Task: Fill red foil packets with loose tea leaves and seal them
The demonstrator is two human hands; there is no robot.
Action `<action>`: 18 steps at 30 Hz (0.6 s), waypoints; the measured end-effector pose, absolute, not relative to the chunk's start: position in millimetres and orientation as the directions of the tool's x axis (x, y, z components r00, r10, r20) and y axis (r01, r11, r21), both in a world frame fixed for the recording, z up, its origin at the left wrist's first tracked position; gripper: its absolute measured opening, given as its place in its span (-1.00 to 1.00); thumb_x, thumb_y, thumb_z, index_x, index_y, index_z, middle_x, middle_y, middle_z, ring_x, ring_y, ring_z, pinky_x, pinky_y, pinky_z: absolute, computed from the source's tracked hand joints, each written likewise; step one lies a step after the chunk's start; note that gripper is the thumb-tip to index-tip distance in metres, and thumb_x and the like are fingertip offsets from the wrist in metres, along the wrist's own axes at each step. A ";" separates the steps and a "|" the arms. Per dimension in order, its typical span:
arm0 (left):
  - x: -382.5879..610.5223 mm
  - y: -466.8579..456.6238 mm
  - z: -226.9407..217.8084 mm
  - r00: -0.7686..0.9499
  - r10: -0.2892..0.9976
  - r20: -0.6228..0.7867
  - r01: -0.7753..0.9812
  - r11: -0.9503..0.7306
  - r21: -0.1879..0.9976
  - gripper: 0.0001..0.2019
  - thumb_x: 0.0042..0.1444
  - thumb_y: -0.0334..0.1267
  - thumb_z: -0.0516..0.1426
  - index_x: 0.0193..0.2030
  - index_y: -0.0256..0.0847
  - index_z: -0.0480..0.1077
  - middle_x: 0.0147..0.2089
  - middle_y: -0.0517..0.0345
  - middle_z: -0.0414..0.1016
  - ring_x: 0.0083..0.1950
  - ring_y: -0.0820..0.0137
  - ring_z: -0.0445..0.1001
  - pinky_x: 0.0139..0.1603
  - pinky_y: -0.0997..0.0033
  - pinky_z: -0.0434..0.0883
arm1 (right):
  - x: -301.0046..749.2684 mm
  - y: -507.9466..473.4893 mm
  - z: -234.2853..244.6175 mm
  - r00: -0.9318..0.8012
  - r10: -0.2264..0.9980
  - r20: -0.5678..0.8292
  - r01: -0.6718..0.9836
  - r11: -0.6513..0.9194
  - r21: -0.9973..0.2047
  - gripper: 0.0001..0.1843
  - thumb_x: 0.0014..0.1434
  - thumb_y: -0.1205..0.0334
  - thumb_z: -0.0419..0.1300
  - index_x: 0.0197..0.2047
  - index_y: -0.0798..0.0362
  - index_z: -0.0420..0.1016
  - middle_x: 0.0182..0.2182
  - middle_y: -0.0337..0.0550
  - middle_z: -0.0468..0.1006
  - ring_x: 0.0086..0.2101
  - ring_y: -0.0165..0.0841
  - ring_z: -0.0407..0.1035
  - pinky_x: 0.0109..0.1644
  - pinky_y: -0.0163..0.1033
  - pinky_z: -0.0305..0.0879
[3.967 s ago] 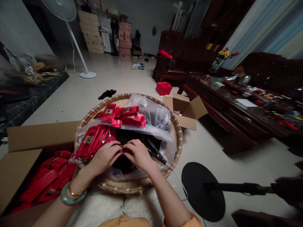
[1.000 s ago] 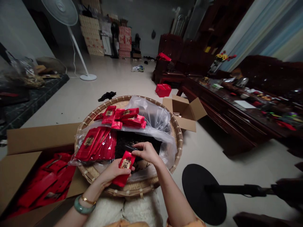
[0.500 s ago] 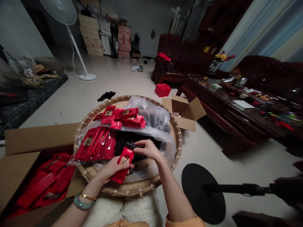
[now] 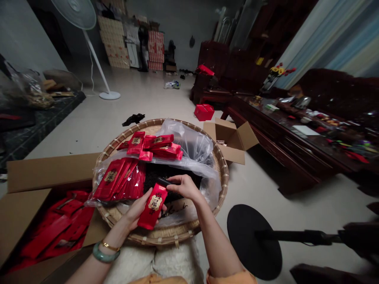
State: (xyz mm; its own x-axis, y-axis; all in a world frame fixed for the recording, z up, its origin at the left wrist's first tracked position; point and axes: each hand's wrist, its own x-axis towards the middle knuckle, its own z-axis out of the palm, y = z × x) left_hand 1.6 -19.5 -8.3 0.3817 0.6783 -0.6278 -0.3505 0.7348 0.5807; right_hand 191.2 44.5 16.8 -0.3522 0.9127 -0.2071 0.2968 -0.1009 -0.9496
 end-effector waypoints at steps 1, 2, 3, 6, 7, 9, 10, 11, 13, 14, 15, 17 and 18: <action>1.5 -19.4 -8.6 0.381 0.678 -0.628 -0.353 0.735 0.579 -0.44 0.14 0.17 -0.02 -0.18 -0.39 0.44 -0.39 -0.14 0.58 -0.56 0.30 0.49 -0.60 0.33 0.45 | 191.0 44.4 16.8 -0.351 0.913 -0.206 0.297 -0.100 -0.950 -0.58 -0.14 0.12 0.34 -0.17 0.13 0.60 -0.34 -0.13 0.62 -0.36 -0.28 0.44 -0.29 -0.24 0.32; 1.3 -19.3 -8.5 0.381 0.679 -0.627 -0.357 0.734 0.578 -0.44 0.14 0.16 -0.02 -0.17 -0.39 0.43 -0.39 -0.13 0.58 -0.56 0.30 0.48 -0.60 0.33 0.45 | 190.7 44.3 16.7 -0.351 0.913 -0.206 0.297 -0.100 -0.950 -0.58 -0.14 0.12 0.34 -0.17 0.13 0.60 -0.34 -0.14 0.62 -0.36 -0.28 0.44 -0.29 -0.25 0.32; 1.1 -19.3 -8.3 0.382 0.679 -0.627 -0.360 0.734 0.576 -0.44 0.15 0.16 -0.03 -0.17 -0.39 0.43 -0.40 -0.13 0.58 -0.56 0.30 0.48 -0.60 0.33 0.45 | 190.5 44.2 16.5 -0.352 0.913 -0.208 0.296 -0.102 -0.950 -0.58 -0.14 0.13 0.34 -0.17 0.13 0.60 -0.35 -0.14 0.62 -0.37 -0.29 0.44 -0.30 -0.25 0.32; 0.9 -19.8 -6.8 0.380 0.676 -0.632 -0.363 0.737 0.570 -0.45 0.16 0.15 -0.04 -0.17 -0.38 0.43 -0.41 -0.12 0.57 -0.57 0.30 0.48 -0.60 0.33 0.45 | 189.9 44.0 15.5 -0.351 0.909 -0.223 0.293 -0.120 -0.949 -0.58 -0.13 0.13 0.34 -0.17 0.13 0.60 -0.37 -0.15 0.61 -0.41 -0.31 0.43 -0.33 -0.26 0.31; 0.9 -20.0 -6.2 0.381 0.672 -0.635 -0.362 0.741 0.566 -0.45 0.16 0.16 -0.04 -0.17 -0.38 0.43 -0.41 -0.12 0.57 -0.57 0.30 0.48 -0.60 0.33 0.45 | 189.8 43.9 15.2 -0.350 0.909 -0.227 0.293 -0.124 -0.948 -0.58 -0.13 0.13 0.34 -0.16 0.13 0.60 -0.37 -0.15 0.61 -0.42 -0.32 0.43 -0.34 -0.26 0.31; 1.0 -20.5 -5.4 0.385 0.664 -0.641 -0.360 0.747 0.558 -0.45 0.16 0.16 -0.04 -0.17 -0.38 0.43 -0.41 -0.11 0.58 -0.57 0.31 0.48 -0.60 0.34 0.45 | 189.8 43.8 14.7 -0.350 0.910 -0.223 0.298 -0.118 -0.947 -0.57 -0.13 0.13 0.34 -0.16 0.13 0.60 -0.36 -0.14 0.62 -0.41 -0.32 0.43 -0.34 -0.27 0.30; 1.1 -20.8 -5.2 0.387 0.662 -0.642 -0.359 0.749 0.557 -0.45 0.16 0.16 -0.04 -0.18 -0.37 0.43 -0.41 -0.11 0.58 -0.57 0.31 0.48 -0.60 0.34 0.45 | 189.9 43.6 14.5 -0.351 0.910 -0.220 0.301 -0.113 -0.947 -0.57 -0.14 0.13 0.34 -0.16 0.13 0.60 -0.35 -0.14 0.62 -0.41 -0.31 0.43 -0.33 -0.26 0.30; 1.2 -21.0 -5.2 0.387 0.661 -0.643 -0.356 0.750 0.557 -0.45 0.16 0.16 -0.05 -0.18 -0.37 0.43 -0.41 -0.11 0.58 -0.57 0.31 0.48 -0.60 0.34 0.45 | 190.1 43.5 14.3 -0.352 0.910 -0.218 0.302 -0.110 -0.947 -0.57 -0.13 0.13 0.34 -0.16 0.13 0.60 -0.35 -0.14 0.62 -0.40 -0.31 0.43 -0.33 -0.26 0.30; 1.4 -21.3 -5.5 0.386 0.661 -0.644 -0.351 0.750 0.560 -0.44 0.16 0.16 -0.05 -0.19 -0.38 0.43 -0.42 -0.11 0.58 -0.58 0.32 0.48 -0.60 0.35 0.45 | 190.3 43.1 13.7 -0.354 0.909 -0.220 0.299 -0.113 -0.947 -0.57 -0.13 0.12 0.34 -0.16 0.13 0.60 -0.35 -0.13 0.62 -0.40 -0.31 0.43 -0.33 -0.26 0.30; 1.4 -21.5 -5.8 0.387 0.661 -0.643 -0.350 0.751 0.560 -0.44 0.16 0.16 -0.05 -0.19 -0.38 0.43 -0.41 -0.11 0.58 -0.58 0.32 0.48 -0.60 0.36 0.45 | 190.3 43.0 13.4 -0.354 0.908 -0.223 0.296 -0.118 -0.948 -0.57 -0.14 0.12 0.34 -0.16 0.14 0.60 -0.35 -0.13 0.62 -0.41 -0.32 0.43 -0.33 -0.26 0.30; 1.4 -21.6 -6.0 0.389 0.660 -0.642 -0.350 0.751 0.560 -0.44 0.16 0.16 -0.05 -0.19 -0.38 0.43 -0.41 -0.11 0.58 -0.58 0.32 0.48 -0.61 0.36 0.45 | 190.3 42.8 13.0 -0.354 0.907 -0.225 0.289 -0.123 -0.949 -0.56 -0.14 0.12 0.34 -0.16 0.14 0.60 -0.36 -0.13 0.61 -0.41 -0.32 0.42 -0.34 -0.27 0.30; 1.4 -21.8 -6.4 0.394 0.661 -0.639 -0.353 0.750 0.559 -0.44 0.16 0.16 -0.05 -0.18 -0.38 0.43 -0.41 -0.11 0.58 -0.58 0.32 0.48 -0.61 0.37 0.44 | 190.3 42.4 12.3 -0.352 0.907 -0.230 0.277 -0.133 -0.952 -0.56 -0.15 0.13 0.34 -0.17 0.15 0.60 -0.36 -0.13 0.61 -0.43 -0.33 0.42 -0.36 -0.28 0.29; 1.3 -21.9 -6.5 0.394 0.662 -0.638 -0.354 0.749 0.560 -0.45 0.16 0.15 -0.05 -0.18 -0.38 0.43 -0.41 -0.12 0.58 -0.58 0.32 0.48 -0.61 0.37 0.44 | 190.3 42.2 11.9 -0.351 0.907 -0.234 0.274 -0.139 -0.952 -0.56 -0.15 0.13 0.34 -0.17 0.15 0.60 -0.36 -0.12 0.61 -0.44 -0.34 0.41 -0.37 -0.28 0.29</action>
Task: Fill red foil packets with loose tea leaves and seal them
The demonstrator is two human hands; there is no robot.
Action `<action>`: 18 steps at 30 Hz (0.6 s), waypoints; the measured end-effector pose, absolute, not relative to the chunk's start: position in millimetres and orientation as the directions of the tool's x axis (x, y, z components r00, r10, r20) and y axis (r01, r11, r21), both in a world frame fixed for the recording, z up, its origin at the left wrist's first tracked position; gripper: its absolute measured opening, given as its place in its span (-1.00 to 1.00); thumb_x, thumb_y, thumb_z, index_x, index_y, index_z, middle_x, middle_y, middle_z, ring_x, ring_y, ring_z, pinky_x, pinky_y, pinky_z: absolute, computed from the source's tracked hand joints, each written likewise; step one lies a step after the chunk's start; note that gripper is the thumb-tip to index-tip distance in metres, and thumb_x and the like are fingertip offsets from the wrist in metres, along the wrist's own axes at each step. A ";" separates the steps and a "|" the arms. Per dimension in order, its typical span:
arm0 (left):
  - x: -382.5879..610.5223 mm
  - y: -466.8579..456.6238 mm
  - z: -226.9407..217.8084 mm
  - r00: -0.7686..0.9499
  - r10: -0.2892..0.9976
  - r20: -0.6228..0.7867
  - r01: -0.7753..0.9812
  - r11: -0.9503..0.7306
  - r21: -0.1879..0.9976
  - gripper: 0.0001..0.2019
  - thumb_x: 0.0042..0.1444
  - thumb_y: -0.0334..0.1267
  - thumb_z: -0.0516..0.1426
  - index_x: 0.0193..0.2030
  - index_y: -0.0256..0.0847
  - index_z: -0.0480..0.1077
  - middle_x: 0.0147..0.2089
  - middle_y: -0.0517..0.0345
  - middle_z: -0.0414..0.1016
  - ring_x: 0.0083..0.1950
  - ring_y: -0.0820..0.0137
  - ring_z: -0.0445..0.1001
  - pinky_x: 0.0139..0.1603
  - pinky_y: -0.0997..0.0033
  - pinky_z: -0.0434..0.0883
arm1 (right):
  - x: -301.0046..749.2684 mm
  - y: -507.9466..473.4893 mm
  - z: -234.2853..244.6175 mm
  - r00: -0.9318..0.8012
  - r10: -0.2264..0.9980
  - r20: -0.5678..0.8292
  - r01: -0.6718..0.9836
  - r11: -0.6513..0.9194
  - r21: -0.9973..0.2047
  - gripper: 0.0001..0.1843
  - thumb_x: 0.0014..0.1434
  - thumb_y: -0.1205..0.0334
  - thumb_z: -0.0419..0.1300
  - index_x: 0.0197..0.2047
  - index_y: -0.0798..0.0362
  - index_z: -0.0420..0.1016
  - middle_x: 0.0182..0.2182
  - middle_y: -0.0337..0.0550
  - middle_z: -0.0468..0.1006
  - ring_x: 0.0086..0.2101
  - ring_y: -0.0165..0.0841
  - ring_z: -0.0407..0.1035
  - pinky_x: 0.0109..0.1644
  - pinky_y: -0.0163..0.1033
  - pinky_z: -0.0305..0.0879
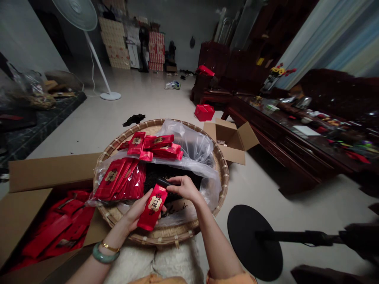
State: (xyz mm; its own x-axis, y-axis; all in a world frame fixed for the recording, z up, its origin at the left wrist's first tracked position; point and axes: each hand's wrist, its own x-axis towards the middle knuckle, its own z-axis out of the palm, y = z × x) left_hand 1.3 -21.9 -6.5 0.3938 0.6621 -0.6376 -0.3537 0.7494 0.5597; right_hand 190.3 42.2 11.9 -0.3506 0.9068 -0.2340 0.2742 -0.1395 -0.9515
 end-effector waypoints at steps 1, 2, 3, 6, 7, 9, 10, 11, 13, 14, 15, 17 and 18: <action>1.3 -21.9 -6.5 0.392 0.663 -0.638 -0.354 0.749 0.560 -0.45 0.16 0.15 -0.05 -0.18 -0.39 0.43 -0.42 -0.12 0.58 -0.58 0.32 0.48 -0.61 0.37 0.44 | 190.3 42.1 11.6 -0.349 0.906 -0.238 0.272 -0.145 -0.951 -0.56 -0.15 0.13 0.34 -0.16 0.15 0.59 -0.36 -0.12 0.61 -0.45 -0.35 0.41 -0.38 -0.29 0.29; 1.3 -21.9 -6.4 0.390 0.662 -0.640 -0.354 0.749 0.559 -0.45 0.17 0.15 -0.05 -0.18 -0.39 0.43 -0.42 -0.12 0.58 -0.58 0.32 0.48 -0.61 0.37 0.44 | 190.3 42.0 11.2 -0.349 0.906 -0.240 0.271 -0.147 -0.951 -0.56 -0.15 0.13 0.34 -0.16 0.14 0.59 -0.37 -0.13 0.61 -0.46 -0.35 0.41 -0.39 -0.29 0.29; 1.2 -21.9 -6.3 0.389 0.659 -0.644 -0.354 0.752 0.556 -0.45 0.17 0.15 -0.05 -0.17 -0.39 0.43 -0.41 -0.13 0.58 -0.58 0.32 0.48 -0.61 0.37 0.44 | 190.3 42.0 10.8 -0.350 0.906 -0.240 0.271 -0.147 -0.951 -0.56 -0.14 0.12 0.34 -0.16 0.14 0.59 -0.36 -0.13 0.61 -0.46 -0.35 0.41 -0.39 -0.29 0.29; 1.1 -21.5 -6.1 0.385 0.649 -0.656 -0.351 0.760 0.546 -0.44 0.17 0.15 -0.05 -0.16 -0.39 0.43 -0.41 -0.12 0.58 -0.58 0.31 0.48 -0.61 0.35 0.44 | 190.3 42.0 9.4 -0.352 0.907 -0.232 0.273 -0.138 -0.952 -0.56 -0.14 0.12 0.34 -0.16 0.13 0.60 -0.36 -0.13 0.61 -0.44 -0.34 0.42 -0.38 -0.29 0.30; 1.0 -21.3 -6.1 0.387 0.647 -0.657 -0.351 0.762 0.544 -0.44 0.16 0.15 -0.05 -0.16 -0.39 0.43 -0.41 -0.12 0.58 -0.58 0.31 0.48 -0.61 0.35 0.44 | 190.3 42.0 8.9 -0.351 0.907 -0.232 0.273 -0.137 -0.952 -0.56 -0.14 0.12 0.34 -0.16 0.13 0.60 -0.36 -0.13 0.61 -0.44 -0.34 0.42 -0.38 -0.29 0.31; 0.7 -21.2 -6.2 0.388 0.647 -0.657 -0.350 0.762 0.544 -0.44 0.15 0.16 -0.04 -0.16 -0.39 0.43 -0.40 -0.12 0.58 -0.57 0.31 0.48 -0.61 0.35 0.44 | 190.3 41.8 8.0 -0.351 0.908 -0.231 0.271 -0.137 -0.953 -0.56 -0.14 0.12 0.34 -0.16 0.14 0.59 -0.35 -0.12 0.61 -0.43 -0.33 0.42 -0.38 -0.29 0.31; 0.6 -21.2 -6.3 0.387 0.646 -0.658 -0.349 0.763 0.544 -0.44 0.15 0.16 -0.04 -0.15 -0.38 0.43 -0.40 -0.12 0.58 -0.57 0.30 0.49 -0.61 0.35 0.44 | 190.3 41.7 7.8 -0.351 0.908 -0.230 0.269 -0.138 -0.953 -0.56 -0.14 0.12 0.34 -0.15 0.14 0.59 -0.35 -0.12 0.61 -0.43 -0.34 0.42 -0.37 -0.29 0.30; 0.6 -21.2 -6.3 0.387 0.644 -0.661 -0.347 0.765 0.542 -0.43 0.14 0.17 -0.03 -0.15 -0.38 0.43 -0.39 -0.12 0.58 -0.57 0.30 0.49 -0.61 0.35 0.44 | 190.3 41.5 7.7 -0.351 0.908 -0.230 0.268 -0.138 -0.953 -0.55 -0.14 0.12 0.34 -0.15 0.15 0.59 -0.35 -0.11 0.61 -0.43 -0.34 0.42 -0.37 -0.29 0.30; 0.5 -21.3 -6.3 0.385 0.640 -0.665 -0.345 0.768 0.540 -0.43 0.14 0.17 -0.03 -0.14 -0.38 0.43 -0.39 -0.12 0.58 -0.57 0.30 0.49 -0.61 0.35 0.44 | 190.2 41.0 8.2 -0.348 0.909 -0.230 0.269 -0.138 -0.953 -0.55 -0.14 0.13 0.34 -0.15 0.15 0.59 -0.35 -0.11 0.61 -0.43 -0.35 0.41 -0.37 -0.29 0.30; 0.5 -21.3 -6.3 0.386 0.640 -0.664 -0.346 0.768 0.539 -0.43 0.14 0.17 -0.02 -0.14 -0.38 0.43 -0.39 -0.12 0.58 -0.57 0.30 0.49 -0.61 0.35 0.44 | 190.2 40.6 8.6 -0.347 0.909 -0.230 0.271 -0.138 -0.953 -0.55 -0.13 0.12 0.33 -0.15 0.15 0.59 -0.35 -0.12 0.61 -0.44 -0.35 0.41 -0.38 -0.29 0.30; 0.5 -21.2 -6.3 0.388 0.642 -0.662 -0.350 0.767 0.538 -0.44 0.14 0.17 -0.02 -0.14 -0.38 0.43 -0.39 -0.13 0.58 -0.57 0.30 0.50 -0.60 0.36 0.44 | 190.1 40.2 9.1 -0.348 0.909 -0.229 0.272 -0.136 -0.953 -0.56 -0.13 0.12 0.33 -0.15 0.15 0.59 -0.36 -0.12 0.61 -0.44 -0.35 0.41 -0.38 -0.29 0.30; 0.2 -20.6 -6.3 0.394 0.652 -0.648 -0.364 0.758 0.542 -0.45 0.14 0.15 -0.01 -0.16 -0.39 0.43 -0.38 -0.14 0.59 -0.55 0.31 0.51 -0.57 0.38 0.44 | 189.9 39.4 10.0 -0.349 0.909 -0.225 0.274 -0.131 -0.953 -0.57 -0.13 0.11 0.33 -0.16 0.13 0.59 -0.36 -0.13 0.61 -0.45 -0.34 0.42 -0.38 -0.28 0.31; 0.1 -20.2 -6.4 0.399 0.658 -0.638 -0.372 0.753 0.543 -0.47 0.15 0.13 -0.01 -0.17 -0.39 0.43 -0.37 -0.14 0.59 -0.54 0.31 0.52 -0.55 0.39 0.44 | 189.7 38.9 10.2 -0.350 0.909 -0.225 0.274 -0.130 -0.953 -0.57 -0.12 0.11 0.33 -0.16 0.13 0.59 -0.36 -0.13 0.61 -0.45 -0.34 0.42 -0.38 -0.27 0.31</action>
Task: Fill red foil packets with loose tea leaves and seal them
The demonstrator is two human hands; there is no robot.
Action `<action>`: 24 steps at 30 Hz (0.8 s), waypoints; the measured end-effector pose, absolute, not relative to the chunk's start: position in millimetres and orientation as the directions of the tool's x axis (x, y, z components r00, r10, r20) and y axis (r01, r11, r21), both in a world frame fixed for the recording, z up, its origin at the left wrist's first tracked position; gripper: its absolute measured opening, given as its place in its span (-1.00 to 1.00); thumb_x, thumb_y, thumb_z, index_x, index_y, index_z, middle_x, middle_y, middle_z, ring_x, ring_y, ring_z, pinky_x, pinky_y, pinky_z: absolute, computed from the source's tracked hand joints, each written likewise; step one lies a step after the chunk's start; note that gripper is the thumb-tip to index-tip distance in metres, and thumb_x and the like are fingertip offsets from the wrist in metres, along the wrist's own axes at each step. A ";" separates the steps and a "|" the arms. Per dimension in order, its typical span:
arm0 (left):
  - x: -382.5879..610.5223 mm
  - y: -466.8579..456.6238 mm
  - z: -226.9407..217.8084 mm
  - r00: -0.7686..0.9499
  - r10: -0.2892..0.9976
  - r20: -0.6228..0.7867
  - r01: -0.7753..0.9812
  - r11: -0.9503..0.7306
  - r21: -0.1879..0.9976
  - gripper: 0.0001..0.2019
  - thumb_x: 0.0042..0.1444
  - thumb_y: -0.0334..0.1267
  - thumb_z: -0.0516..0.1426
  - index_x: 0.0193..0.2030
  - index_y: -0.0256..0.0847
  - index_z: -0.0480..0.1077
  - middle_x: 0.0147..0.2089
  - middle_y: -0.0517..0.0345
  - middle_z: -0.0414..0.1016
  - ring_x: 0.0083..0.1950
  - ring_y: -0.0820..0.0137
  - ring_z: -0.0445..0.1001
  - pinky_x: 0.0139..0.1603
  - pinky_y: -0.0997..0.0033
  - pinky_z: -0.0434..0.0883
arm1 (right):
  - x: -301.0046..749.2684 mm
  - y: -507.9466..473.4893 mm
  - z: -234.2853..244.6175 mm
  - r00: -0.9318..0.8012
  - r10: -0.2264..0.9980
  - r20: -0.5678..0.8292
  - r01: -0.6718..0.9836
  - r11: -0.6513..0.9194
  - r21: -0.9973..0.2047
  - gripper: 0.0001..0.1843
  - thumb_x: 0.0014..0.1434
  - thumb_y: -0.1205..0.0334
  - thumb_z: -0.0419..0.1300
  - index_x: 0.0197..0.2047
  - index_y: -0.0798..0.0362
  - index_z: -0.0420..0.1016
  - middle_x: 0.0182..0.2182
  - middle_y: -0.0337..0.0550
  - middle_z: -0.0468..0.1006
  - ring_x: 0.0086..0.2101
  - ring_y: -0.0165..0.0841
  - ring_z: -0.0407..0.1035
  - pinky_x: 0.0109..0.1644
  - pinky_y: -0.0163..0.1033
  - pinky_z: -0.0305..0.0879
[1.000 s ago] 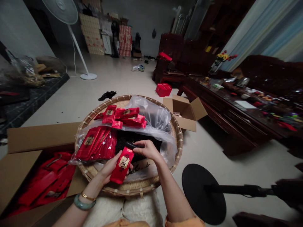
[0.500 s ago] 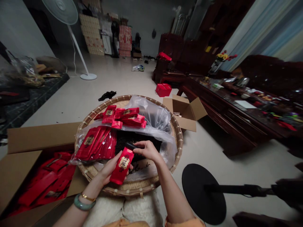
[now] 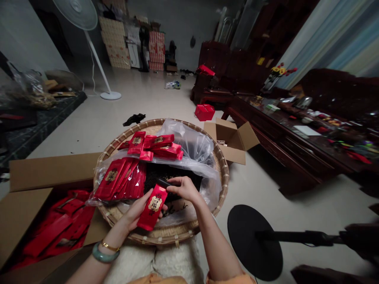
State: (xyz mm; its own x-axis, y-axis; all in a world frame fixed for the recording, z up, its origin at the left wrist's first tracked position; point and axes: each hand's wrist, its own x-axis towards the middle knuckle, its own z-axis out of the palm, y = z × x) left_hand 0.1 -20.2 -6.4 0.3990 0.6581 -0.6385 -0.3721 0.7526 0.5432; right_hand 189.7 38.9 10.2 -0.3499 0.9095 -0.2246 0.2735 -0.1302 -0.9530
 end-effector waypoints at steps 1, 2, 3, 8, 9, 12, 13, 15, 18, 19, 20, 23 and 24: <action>-0.2 -19.5 -6.6 0.401 0.667 -0.628 -0.381 0.745 0.548 -0.48 0.16 0.12 0.00 -0.19 -0.39 0.44 -0.36 -0.15 0.59 -0.53 0.31 0.52 -0.53 0.39 0.44 | 189.4 38.4 10.1 -0.350 0.910 -0.223 0.271 -0.130 -0.954 -0.58 -0.12 0.11 0.33 -0.17 0.13 0.59 -0.37 -0.13 0.61 -0.45 -0.34 0.42 -0.37 -0.26 0.32; -0.4 -18.8 -6.9 0.398 0.682 -0.613 -0.391 0.731 0.559 -0.50 0.16 0.10 0.01 -0.21 -0.39 0.44 -0.36 -0.14 0.59 -0.51 0.31 0.53 -0.50 0.40 0.45 | 189.1 37.8 9.6 -0.349 0.911 -0.221 0.270 -0.128 -0.954 -0.58 -0.13 0.11 0.33 -0.17 0.13 0.59 -0.37 -0.13 0.61 -0.45 -0.34 0.42 -0.36 -0.25 0.33; -0.6 -17.8 -7.3 0.385 0.708 -0.593 -0.405 0.706 0.580 -0.53 0.15 0.08 0.04 -0.23 -0.38 0.45 -0.37 -0.13 0.59 -0.50 0.32 0.53 -0.48 0.40 0.45 | 188.6 37.2 8.8 -0.349 0.911 -0.217 0.270 -0.124 -0.955 -0.58 -0.13 0.11 0.33 -0.18 0.13 0.60 -0.37 -0.13 0.61 -0.45 -0.34 0.42 -0.35 -0.24 0.33; 0.8 -10.2 -12.0 0.231 0.870 -0.435 -0.411 0.493 0.767 -0.65 -0.12 -0.06 0.31 -0.32 -0.31 0.45 -0.47 0.12 0.55 -0.51 0.41 0.48 -0.46 0.49 0.39 | 184.4 33.9 4.7 -0.367 0.903 -0.223 0.284 -0.119 -0.951 -0.60 -0.13 0.11 0.34 -0.20 0.13 0.60 -0.39 -0.13 0.60 -0.40 -0.30 0.44 -0.34 -0.24 0.35; 1.5 -8.3 -13.4 0.207 0.882 -0.422 -0.389 0.471 0.792 -0.64 -0.17 -0.07 0.33 -0.34 -0.31 0.45 -0.50 0.15 0.54 -0.51 0.42 0.47 -0.46 0.50 0.38 | 183.8 33.5 4.9 -0.374 0.899 -0.227 0.280 -0.123 -0.952 -0.59 -0.13 0.11 0.34 -0.19 0.13 0.59 -0.38 -0.13 0.60 -0.39 -0.29 0.45 -0.32 -0.22 0.36; 3.6 -3.4 -16.9 0.147 0.896 -0.418 -0.346 0.443 0.827 -0.61 -0.22 -0.04 0.34 -0.36 -0.32 0.46 -0.54 0.19 0.51 -0.54 0.41 0.45 -0.47 0.48 0.36 | 186.0 33.6 7.2 -0.373 0.908 -0.194 0.268 -0.095 -0.959 -0.52 -0.13 0.09 0.35 -0.12 0.12 0.56 -0.25 -0.09 0.61 -0.25 -0.24 0.46 -0.14 -0.15 0.36; 3.8 -2.3 -17.4 0.129 0.901 -0.414 -0.350 0.432 0.831 -0.61 -0.22 -0.04 0.34 -0.35 -0.32 0.46 -0.54 0.18 0.52 -0.53 0.40 0.46 -0.46 0.47 0.37 | 188.5 34.0 7.6 -0.356 0.918 -0.178 0.268 -0.082 -0.960 -0.51 -0.12 0.09 0.35 -0.09 0.12 0.54 -0.20 -0.08 0.60 -0.20 -0.22 0.46 -0.08 -0.13 0.34; 3.2 -0.8 -16.5 0.093 0.910 -0.405 -0.383 0.408 0.829 -0.61 -0.23 -0.06 0.34 -0.33 -0.32 0.46 -0.51 0.16 0.54 -0.50 0.38 0.48 -0.42 0.45 0.39 | 195.8 34.7 5.8 -0.293 0.944 -0.149 0.297 -0.058 -0.953 -0.49 -0.09 0.09 0.33 -0.06 0.12 0.50 -0.14 -0.06 0.58 -0.14 -0.21 0.45 -0.01 -0.11 0.31; 0.8 0.0 -11.0 0.030 0.914 -0.405 -0.457 0.372 0.808 -0.55 -0.32 -0.14 0.38 -0.27 -0.31 0.45 -0.44 0.13 0.57 -0.46 0.39 0.50 -0.38 0.45 0.41 | 209.3 33.5 -4.8 -0.160 0.982 -0.100 0.490 -0.009 -0.872 -0.52 -0.06 0.12 0.32 -0.05 0.08 0.48 -0.12 -0.05 0.57 -0.12 -0.18 0.44 -0.01 -0.11 0.30; 0.2 0.2 -8.5 0.016 0.913 -0.407 -0.477 0.365 0.799 -0.52 -0.35 -0.16 0.40 -0.25 -0.30 0.44 -0.42 0.13 0.58 -0.45 0.40 0.50 -0.37 0.46 0.41 | 213.2 32.1 -9.8 -0.119 0.989 -0.084 0.581 0.001 -0.814 -0.53 -0.05 0.14 0.32 -0.04 0.06 0.48 -0.12 -0.04 0.57 -0.11 -0.17 0.43 -0.01 -0.11 0.29; -0.1 0.3 -6.0 0.005 0.912 -0.409 -0.492 0.359 0.793 -0.50 -0.38 -0.18 0.41 -0.23 -0.29 0.44 -0.41 0.13 0.58 -0.45 0.41 0.50 -0.37 0.48 0.41 | 216.5 30.2 -15.2 -0.086 0.993 -0.075 0.667 0.001 -0.745 -0.52 -0.04 0.14 0.31 -0.02 0.05 0.46 -0.11 -0.03 0.56 -0.11 -0.15 0.43 -0.02 -0.11 0.28; 0.7 0.6 -0.4 -0.031 0.912 -0.409 -0.511 0.337 0.791 -0.51 -0.42 -0.20 0.42 -0.27 -0.29 0.44 -0.43 0.16 0.57 -0.46 0.44 0.49 -0.38 0.51 0.40 | 221.9 24.2 -28.2 -0.031 0.997 -0.066 0.831 -0.011 -0.556 -0.44 -0.01 0.15 0.30 0.08 0.07 0.39 -0.11 0.06 0.54 -0.11 -0.11 0.40 -0.05 -0.13 0.26; 1.5 0.7 0.6 -0.047 0.909 -0.413 -0.513 0.333 0.791 -0.53 -0.43 -0.20 0.42 -0.31 -0.30 0.44 -0.46 0.17 0.56 -0.47 0.45 0.48 -0.39 0.50 0.40 | 222.1 22.7 -30.4 -0.027 0.998 -0.053 0.857 -0.004 -0.515 -0.41 -0.01 0.15 0.30 0.10 0.09 0.38 -0.11 0.09 0.53 -0.09 -0.09 0.38 -0.05 -0.13 0.25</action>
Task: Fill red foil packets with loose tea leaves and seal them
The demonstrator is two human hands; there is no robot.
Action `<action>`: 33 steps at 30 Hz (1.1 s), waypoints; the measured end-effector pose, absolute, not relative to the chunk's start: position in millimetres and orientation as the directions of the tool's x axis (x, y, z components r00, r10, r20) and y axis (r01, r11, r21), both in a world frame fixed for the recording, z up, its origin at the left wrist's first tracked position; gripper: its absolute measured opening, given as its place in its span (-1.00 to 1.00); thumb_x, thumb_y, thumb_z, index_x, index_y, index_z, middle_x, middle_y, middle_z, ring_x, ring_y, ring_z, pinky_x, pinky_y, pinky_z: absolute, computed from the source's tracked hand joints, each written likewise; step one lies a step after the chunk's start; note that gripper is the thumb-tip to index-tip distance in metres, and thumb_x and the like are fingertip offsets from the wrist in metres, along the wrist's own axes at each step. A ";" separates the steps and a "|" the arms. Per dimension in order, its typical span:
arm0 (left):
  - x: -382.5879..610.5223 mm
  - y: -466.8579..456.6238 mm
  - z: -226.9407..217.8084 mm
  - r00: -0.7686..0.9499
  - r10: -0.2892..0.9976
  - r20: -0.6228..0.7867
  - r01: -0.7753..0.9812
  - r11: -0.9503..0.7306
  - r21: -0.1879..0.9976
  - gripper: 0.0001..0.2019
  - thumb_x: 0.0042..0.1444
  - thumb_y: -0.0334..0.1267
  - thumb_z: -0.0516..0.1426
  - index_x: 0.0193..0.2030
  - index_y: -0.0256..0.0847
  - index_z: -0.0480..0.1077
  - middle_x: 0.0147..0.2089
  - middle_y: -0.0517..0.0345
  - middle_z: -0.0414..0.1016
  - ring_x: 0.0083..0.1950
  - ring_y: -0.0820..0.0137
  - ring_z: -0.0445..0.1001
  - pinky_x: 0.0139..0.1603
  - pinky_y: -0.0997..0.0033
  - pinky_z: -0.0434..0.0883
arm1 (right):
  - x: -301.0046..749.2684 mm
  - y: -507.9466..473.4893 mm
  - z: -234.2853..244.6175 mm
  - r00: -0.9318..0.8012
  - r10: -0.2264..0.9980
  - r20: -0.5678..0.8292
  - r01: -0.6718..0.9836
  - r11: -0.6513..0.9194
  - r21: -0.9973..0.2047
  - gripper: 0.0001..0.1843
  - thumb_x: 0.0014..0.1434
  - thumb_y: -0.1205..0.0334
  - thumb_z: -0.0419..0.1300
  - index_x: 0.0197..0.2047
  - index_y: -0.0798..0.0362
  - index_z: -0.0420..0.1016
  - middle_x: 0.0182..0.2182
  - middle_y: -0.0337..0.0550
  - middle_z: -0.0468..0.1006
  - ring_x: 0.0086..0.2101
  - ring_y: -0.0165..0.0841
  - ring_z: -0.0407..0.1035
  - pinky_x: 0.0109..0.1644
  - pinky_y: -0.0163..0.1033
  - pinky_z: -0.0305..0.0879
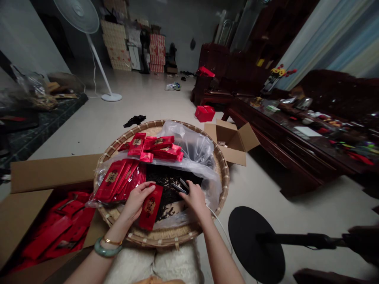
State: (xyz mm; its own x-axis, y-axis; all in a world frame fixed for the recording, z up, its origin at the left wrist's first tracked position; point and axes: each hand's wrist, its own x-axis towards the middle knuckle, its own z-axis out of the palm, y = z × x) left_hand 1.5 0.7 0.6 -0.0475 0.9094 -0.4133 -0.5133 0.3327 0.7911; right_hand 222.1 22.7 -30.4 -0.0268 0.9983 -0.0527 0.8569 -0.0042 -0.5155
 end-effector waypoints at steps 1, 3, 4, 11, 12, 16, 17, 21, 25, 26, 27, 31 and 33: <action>2.5 0.7 1.0 -0.061 0.906 -0.418 -0.514 0.331 0.792 -0.54 -0.45 -0.19 0.43 -0.34 -0.30 0.44 -0.48 0.18 0.55 -0.49 0.45 0.47 -0.41 0.50 0.40 | 221.3 21.5 -31.2 -0.028 0.999 -0.028 0.871 0.011 -0.490 -0.41 -0.01 0.16 0.30 0.11 0.10 0.37 -0.09 0.10 0.52 -0.06 -0.08 0.35 -0.03 -0.12 0.24; 4.7 0.3 1.2 -0.080 0.904 -0.421 -0.512 0.325 0.795 -0.56 -0.46 -0.17 0.43 -0.40 -0.30 0.44 -0.51 0.20 0.53 -0.52 0.45 0.45 -0.44 0.48 0.39 | 216.3 20.1 -28.6 -0.036 0.998 0.056 0.866 0.059 -0.496 -0.49 0.03 0.13 0.27 0.07 0.08 0.41 -0.06 0.08 0.50 -0.01 -0.07 0.29 0.02 -0.08 0.19; 5.9 0.0 1.2 -0.085 0.906 -0.415 -0.509 0.319 0.800 -0.57 -0.45 -0.15 0.42 -0.41 -0.30 0.44 -0.52 0.20 0.53 -0.53 0.45 0.45 -0.45 0.48 0.38 | 211.8 19.5 -25.7 -0.042 0.994 0.102 0.844 0.090 -0.529 -0.56 0.07 0.10 0.23 0.02 0.06 0.44 -0.06 0.06 0.51 -0.01 -0.08 0.28 0.03 -0.08 0.18; 13.9 -4.6 4.3 -0.101 0.931 -0.350 -0.475 0.264 0.840 -0.64 -0.38 -0.12 0.39 -0.47 -0.29 0.45 -0.53 0.24 0.49 -0.51 0.48 0.41 -0.45 0.53 0.34 | 156.6 12.2 -10.0 -0.092 0.985 0.144 0.371 0.168 -0.913 -0.73 0.08 0.01 0.19 -0.43 0.04 0.53 -0.48 -0.16 0.51 -0.44 -0.35 0.33 -0.35 -0.27 0.22; 14.2 -5.2 4.6 -0.103 0.933 -0.346 -0.470 0.261 0.843 -0.65 -0.37 -0.12 0.39 -0.48 -0.29 0.45 -0.54 0.24 0.48 -0.52 0.48 0.40 -0.45 0.53 0.33 | 151.3 11.5 -9.8 -0.072 0.987 0.141 0.333 0.157 -0.930 -0.72 0.06 0.02 0.20 -0.51 0.04 0.51 -0.53 -0.18 0.49 -0.47 -0.36 0.32 -0.37 -0.28 0.20; 11.1 -5.2 5.9 -0.083 0.934 -0.347 -0.460 0.273 0.845 -0.67 -0.31 -0.10 0.36 -0.48 -0.29 0.44 -0.55 0.24 0.46 -0.53 0.48 0.37 -0.48 0.53 0.30 | 145.2 11.3 -7.9 -0.067 0.990 0.121 0.263 0.134 -0.955 -0.70 0.05 0.03 0.19 -0.57 0.04 0.50 -0.57 -0.18 0.48 -0.48 -0.35 0.32 -0.36 -0.27 0.19; 9.6 -4.6 6.7 -0.068 0.937 -0.344 -0.446 0.280 0.850 -0.68 -0.29 -0.09 0.35 -0.48 -0.29 0.45 -0.55 0.23 0.46 -0.53 0.48 0.36 -0.48 0.53 0.29 | 145.9 11.9 -7.0 -0.080 0.991 0.107 0.254 0.124 -0.959 -0.69 0.06 0.02 0.18 -0.56 0.04 0.51 -0.56 -0.18 0.49 -0.47 -0.34 0.33 -0.36 -0.27 0.20; 3.9 -2.3 9.9 -0.037 0.956 -0.290 -0.266 0.270 0.925 -0.74 -0.21 -0.13 0.32 -0.46 -0.30 0.49 -0.50 0.15 0.51 -0.47 0.41 0.41 -0.44 0.50 0.32 | 148.5 13.8 -5.2 -0.141 0.990 -0.019 0.212 0.011 -0.977 -0.62 0.03 -0.09 0.18 -0.55 0.06 0.51 -0.60 -0.21 0.44 -0.52 -0.37 0.29 -0.43 -0.29 0.20; 0.7 1.0 8.3 -0.076 0.966 -0.249 -0.210 0.228 0.951 -0.76 -0.24 -0.17 0.34 -0.47 -0.29 0.52 -0.49 0.15 0.53 -0.46 0.41 0.43 -0.43 0.50 0.34 | 147.8 10.2 -10.8 -0.184 0.973 -0.137 0.104 -0.120 -0.987 -0.51 0.02 -0.23 0.13 -0.35 0.07 0.51 -0.63 -0.28 0.33 -0.64 -0.46 0.18 -0.61 -0.35 0.10; -0.4 3.9 9.0 -0.103 0.962 -0.253 -0.258 0.220 0.941 -0.74 -0.25 -0.15 0.35 -0.46 -0.29 0.52 -0.49 0.15 0.54 -0.47 0.41 0.43 -0.43 0.49 0.35 | 147.5 8.2 -13.1 -0.192 0.970 -0.148 0.067 -0.137 -0.988 -0.47 0.02 -0.25 0.12 -0.27 0.07 0.50 -0.60 -0.27 0.35 -0.64 -0.47 0.18 -0.64 -0.37 0.09; -1.9 8.5 11.1 -0.144 0.956 -0.256 -0.317 0.201 0.927 -0.73 -0.26 -0.14 0.35 -0.44 -0.29 0.52 -0.49 0.16 0.54 -0.47 0.42 0.43 -0.42 0.49 0.36 | 147.5 6.1 -15.5 -0.201 0.967 -0.154 0.033 -0.150 -0.988 -0.44 0.02 -0.27 0.11 -0.19 0.06 0.48 -0.56 -0.25 0.38 -0.62 -0.47 0.20 -0.65 -0.38 0.10; -12.8 46.8 37.4 -0.412 0.889 -0.199 -0.531 -0.057 0.846 -0.71 -0.22 -0.22 0.35 -0.33 -0.29 0.51 -0.35 0.13 0.57 -0.32 0.44 0.49 -0.22 0.47 0.42 | 148.5 -0.9 -26.5 -0.208 0.957 -0.200 -0.053 -0.216 -0.975 -0.37 -0.02 -0.31 0.12 -0.13 0.06 0.44 -0.44 -0.17 0.44 -0.57 -0.47 0.29 -0.67 -0.42 0.15; -20.7 75.3 56.3 -0.499 0.853 -0.153 -0.539 -0.167 0.825 -0.75 -0.11 -0.23 0.29 -0.26 -0.27 0.49 -0.30 0.13 0.57 -0.31 0.46 0.49 -0.23 0.46 0.43 | 149.1 -2.5 -32.5 -0.186 0.954 -0.236 -0.085 -0.255 -0.963 -0.36 -0.06 -0.33 0.14 -0.16 0.07 0.43 -0.45 -0.18 0.44 -0.58 -0.47 0.29 -0.68 -0.43 0.15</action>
State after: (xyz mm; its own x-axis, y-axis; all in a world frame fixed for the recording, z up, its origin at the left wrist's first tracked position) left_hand -20.7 75.3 56.3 -0.4989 0.8531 -0.1528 -0.5391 -0.1675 0.8254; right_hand 149.1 -2.5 -32.5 -0.1864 0.9536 -0.2363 -0.0846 -0.2552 -0.9632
